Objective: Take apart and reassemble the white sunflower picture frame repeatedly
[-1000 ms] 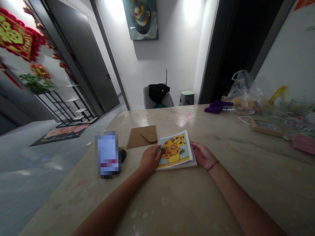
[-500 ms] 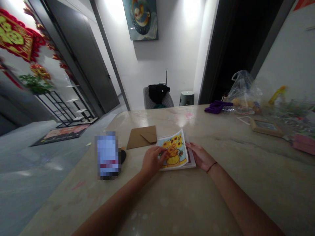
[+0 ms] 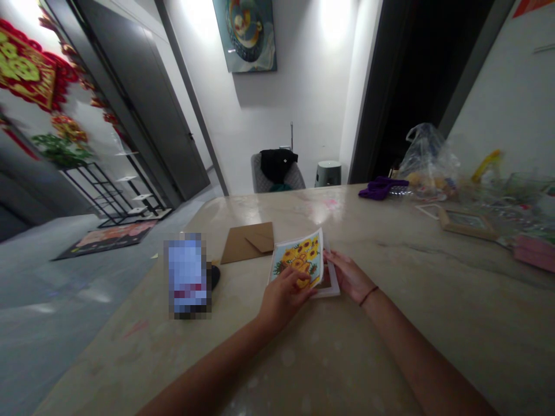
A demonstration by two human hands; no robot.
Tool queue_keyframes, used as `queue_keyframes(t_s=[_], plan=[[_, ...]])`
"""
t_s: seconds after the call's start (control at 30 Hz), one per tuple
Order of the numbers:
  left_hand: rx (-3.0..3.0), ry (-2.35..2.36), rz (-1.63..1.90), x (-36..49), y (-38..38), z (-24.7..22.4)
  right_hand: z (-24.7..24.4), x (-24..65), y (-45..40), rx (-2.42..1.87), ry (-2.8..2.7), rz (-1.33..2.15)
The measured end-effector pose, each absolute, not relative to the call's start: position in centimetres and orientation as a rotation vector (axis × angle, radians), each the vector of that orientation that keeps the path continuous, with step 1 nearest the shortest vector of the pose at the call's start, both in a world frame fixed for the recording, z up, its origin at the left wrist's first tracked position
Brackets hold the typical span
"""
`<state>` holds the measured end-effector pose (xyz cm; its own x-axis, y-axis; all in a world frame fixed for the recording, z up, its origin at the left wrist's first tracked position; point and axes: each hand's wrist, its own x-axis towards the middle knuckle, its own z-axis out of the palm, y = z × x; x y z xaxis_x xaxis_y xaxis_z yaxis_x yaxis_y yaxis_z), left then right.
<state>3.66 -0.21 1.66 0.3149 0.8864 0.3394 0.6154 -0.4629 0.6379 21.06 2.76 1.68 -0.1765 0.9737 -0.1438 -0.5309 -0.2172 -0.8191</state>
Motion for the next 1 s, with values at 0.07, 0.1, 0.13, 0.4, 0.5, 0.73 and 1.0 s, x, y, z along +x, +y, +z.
queue_keyframes(t_s=[0.07, 0.1, 0.13, 0.4, 0.5, 0.73, 1.0], plan=[[2.143, 1.316, 1.0, 3.6, -0.1, 1.6, 1.7, 21.1, 2.8, -0.845, -0.762, 1.672], [2.098, 1.328, 1.038, 3.6, 0.0, 1.6, 1.7, 21.2, 2.8, -0.859, -0.76, 1.678], [2.037, 1.355, 1.076, 3.7, 0.1, 1.6, 1.7, 21.2, 2.8, -0.874, -0.753, 1.684], [1.479, 1.326, 1.042, 3.3, 1.6, 2.0, 1.1, 21.5, 3.2, -0.942, -0.706, 1.686], [1.385, 1.275, 1.015, 3.2, 1.8, 2.2, 1.1, 21.5, 3.3, -0.948, -0.688, 1.699], [1.176, 1.188, 0.9, 2.7, 2.1, 2.8, 1.0, 21.8, 3.4, -1.023, -0.659, 1.724], [1.053, 1.208, 1.003, 2.6, 2.3, 2.4, -1.0, 22.5, 4.4, -1.444, -1.139, 1.14]])
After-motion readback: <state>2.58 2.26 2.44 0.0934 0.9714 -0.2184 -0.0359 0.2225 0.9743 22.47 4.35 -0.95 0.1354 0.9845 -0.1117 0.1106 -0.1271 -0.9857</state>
